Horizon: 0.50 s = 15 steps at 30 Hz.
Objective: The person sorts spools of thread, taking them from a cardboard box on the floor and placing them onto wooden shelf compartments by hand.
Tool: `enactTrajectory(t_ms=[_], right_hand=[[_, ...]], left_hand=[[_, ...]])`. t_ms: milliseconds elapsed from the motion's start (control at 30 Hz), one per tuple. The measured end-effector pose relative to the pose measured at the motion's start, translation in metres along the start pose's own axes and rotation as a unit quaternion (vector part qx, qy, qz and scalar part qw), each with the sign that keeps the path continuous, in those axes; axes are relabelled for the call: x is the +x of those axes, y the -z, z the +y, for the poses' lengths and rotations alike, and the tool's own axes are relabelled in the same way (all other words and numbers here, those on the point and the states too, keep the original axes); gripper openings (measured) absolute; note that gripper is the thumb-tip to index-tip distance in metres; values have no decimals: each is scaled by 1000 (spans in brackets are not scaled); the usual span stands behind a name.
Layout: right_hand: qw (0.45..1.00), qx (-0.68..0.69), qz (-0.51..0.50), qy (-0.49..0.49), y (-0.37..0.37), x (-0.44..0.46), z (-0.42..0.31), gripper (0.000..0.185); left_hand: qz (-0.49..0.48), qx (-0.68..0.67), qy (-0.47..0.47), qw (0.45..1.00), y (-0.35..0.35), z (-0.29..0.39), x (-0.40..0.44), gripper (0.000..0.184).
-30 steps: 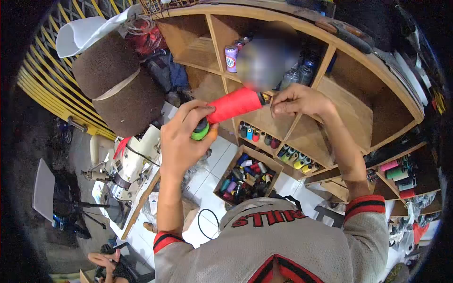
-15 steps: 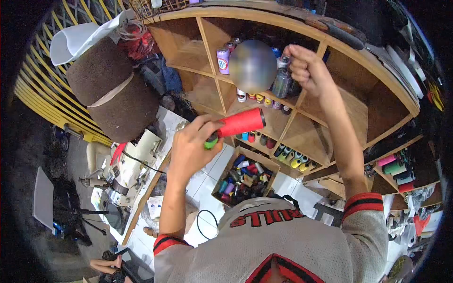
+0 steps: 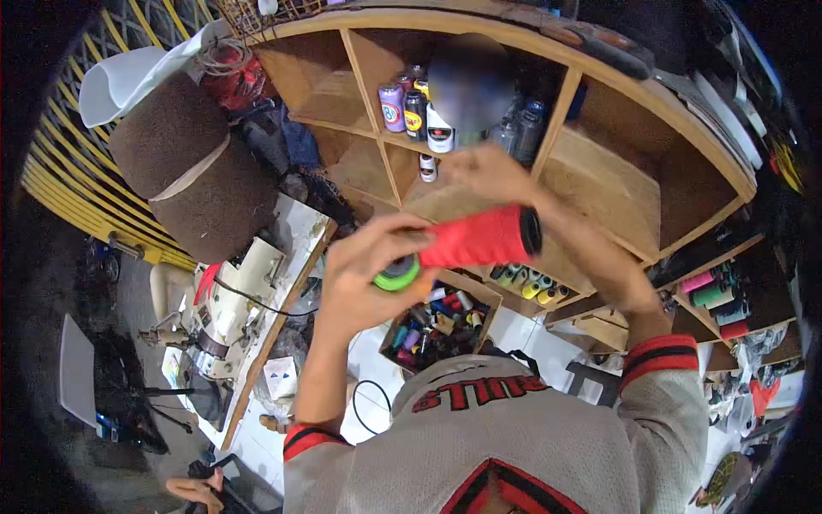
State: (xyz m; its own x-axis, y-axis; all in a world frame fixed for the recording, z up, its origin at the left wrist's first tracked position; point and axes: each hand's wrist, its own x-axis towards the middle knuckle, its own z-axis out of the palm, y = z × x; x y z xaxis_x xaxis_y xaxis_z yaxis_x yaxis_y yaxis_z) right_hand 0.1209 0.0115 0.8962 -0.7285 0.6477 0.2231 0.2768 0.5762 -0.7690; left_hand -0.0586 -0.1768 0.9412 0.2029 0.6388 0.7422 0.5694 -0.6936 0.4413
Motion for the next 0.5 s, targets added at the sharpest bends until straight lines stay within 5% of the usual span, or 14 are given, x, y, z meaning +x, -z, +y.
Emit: enactTrajectory(t_ms=[33, 100, 267, 367, 500], right_hand=[[982, -12, 1, 189, -13, 0, 51, 30], [994, 33, 101, 1, -36, -31, 27, 31], [993, 64, 14, -97, -6, -74, -34, 19], [992, -66, 68, 79, 15, -74, -75, 23], [971, -137, 101, 166, 36, -50, -92, 21]], left_hand=[[43, 17, -4, 999, 3, 0, 4, 32], [93, 64, 24, 993, 10, -5, 8, 32], [123, 236, 106, 958, 25, -29, 8, 27], [44, 286, 123, 949, 15, -32, 1, 28], [-91, 293, 120, 944, -3, -24, -7, 28]])
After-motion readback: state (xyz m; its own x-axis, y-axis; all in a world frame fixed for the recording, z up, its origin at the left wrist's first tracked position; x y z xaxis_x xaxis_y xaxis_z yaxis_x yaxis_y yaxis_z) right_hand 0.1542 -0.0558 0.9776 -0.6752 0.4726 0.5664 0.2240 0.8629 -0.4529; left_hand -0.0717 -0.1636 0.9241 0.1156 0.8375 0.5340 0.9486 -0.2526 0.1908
